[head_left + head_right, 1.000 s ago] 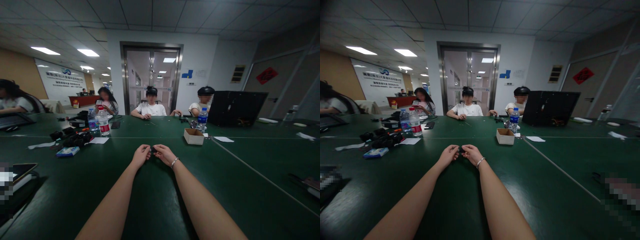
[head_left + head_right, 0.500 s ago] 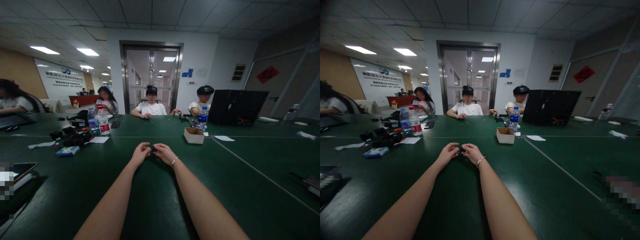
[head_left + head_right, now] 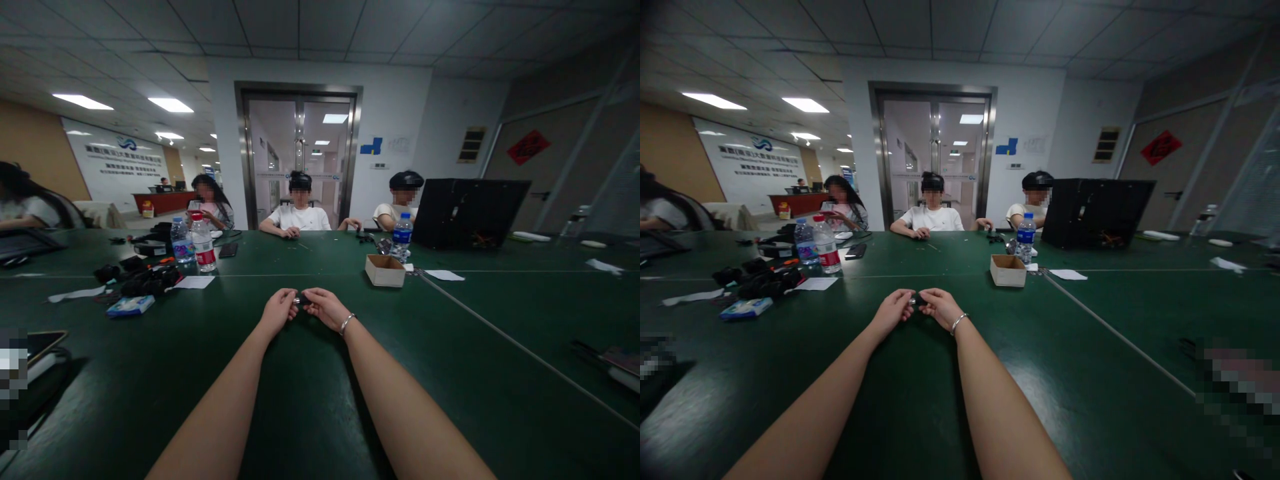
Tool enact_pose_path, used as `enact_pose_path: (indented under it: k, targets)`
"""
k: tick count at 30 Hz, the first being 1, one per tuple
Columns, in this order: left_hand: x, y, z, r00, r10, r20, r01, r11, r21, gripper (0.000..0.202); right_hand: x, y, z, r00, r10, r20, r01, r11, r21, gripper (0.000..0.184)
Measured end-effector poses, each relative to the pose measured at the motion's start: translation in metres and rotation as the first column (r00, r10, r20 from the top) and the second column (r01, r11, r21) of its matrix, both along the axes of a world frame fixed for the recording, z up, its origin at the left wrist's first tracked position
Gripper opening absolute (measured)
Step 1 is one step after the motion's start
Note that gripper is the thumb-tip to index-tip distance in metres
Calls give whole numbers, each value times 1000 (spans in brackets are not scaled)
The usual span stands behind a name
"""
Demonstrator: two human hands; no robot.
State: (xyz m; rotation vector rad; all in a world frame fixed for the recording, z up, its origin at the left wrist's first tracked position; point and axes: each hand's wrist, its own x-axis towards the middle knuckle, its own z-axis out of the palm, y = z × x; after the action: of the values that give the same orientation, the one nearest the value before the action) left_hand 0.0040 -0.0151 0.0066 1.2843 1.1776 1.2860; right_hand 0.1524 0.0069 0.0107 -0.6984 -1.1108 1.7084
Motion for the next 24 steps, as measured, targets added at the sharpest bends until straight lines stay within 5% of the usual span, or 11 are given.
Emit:
enact_pose_path:
  k: [11, 24]
  targets:
    - [1, 3, -4, 987, -2, -159, 10, 999, 50, 30, -1, 0, 0, 999, 36, 18, -36, 999, 23, 14]
    - [2, 0, -1, 992, -7, -124, 11, 1000, 26, 36, 0, -3, 3, 999, 49, 20, -49, 998, 27, 16]
